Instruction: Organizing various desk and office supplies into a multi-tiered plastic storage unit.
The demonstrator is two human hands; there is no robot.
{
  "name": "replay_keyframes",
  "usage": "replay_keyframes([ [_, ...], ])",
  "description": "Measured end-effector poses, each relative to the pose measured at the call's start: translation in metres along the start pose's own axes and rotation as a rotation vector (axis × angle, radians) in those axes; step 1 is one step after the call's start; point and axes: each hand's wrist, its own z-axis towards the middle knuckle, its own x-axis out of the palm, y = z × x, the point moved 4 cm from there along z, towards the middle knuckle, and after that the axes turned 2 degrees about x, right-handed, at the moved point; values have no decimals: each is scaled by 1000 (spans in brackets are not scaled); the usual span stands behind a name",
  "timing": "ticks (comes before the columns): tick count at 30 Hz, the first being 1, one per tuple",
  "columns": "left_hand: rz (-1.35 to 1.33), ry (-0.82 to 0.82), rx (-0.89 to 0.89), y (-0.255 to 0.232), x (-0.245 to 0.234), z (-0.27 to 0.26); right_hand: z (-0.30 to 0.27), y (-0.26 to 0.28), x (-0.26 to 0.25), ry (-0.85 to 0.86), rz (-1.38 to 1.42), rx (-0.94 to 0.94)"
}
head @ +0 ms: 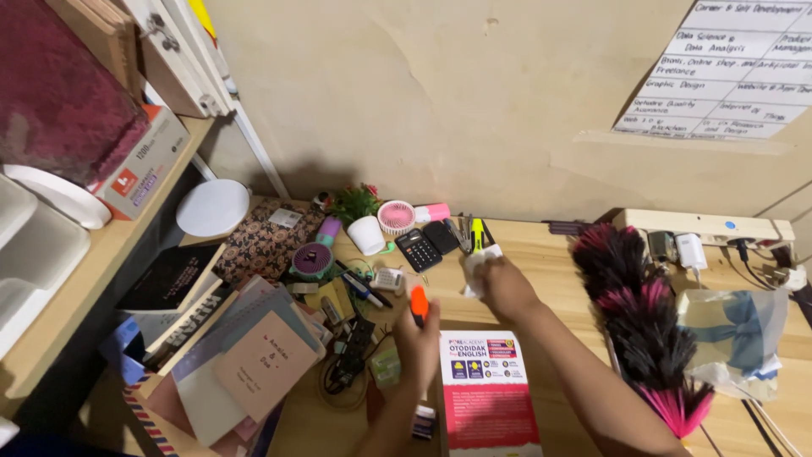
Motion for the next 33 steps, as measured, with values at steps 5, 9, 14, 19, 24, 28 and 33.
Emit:
replay_keyframes([
  [5,-84,4,140,7,24,-36,-20,-54,11,184,41,237],
  [9,-187,32,138,12,48,-46,-30,-69,-30,264,46,374],
  [14,-211,120,90,6,86,-52,-20,-99,-24,252,-26,331],
  [19,-337,180,-128,29,96,-32,35,-67,3,218,-60,352],
  [24,-530,58,-172,24,44,5,78,-79,55,-27,80,544],
  [28,-365,-73,-198,19,-23,38,85,-130,90,-23,94,620],
  [33,-383,-190,-185,11,-77,60,74,-106,72,253,38,615],
])
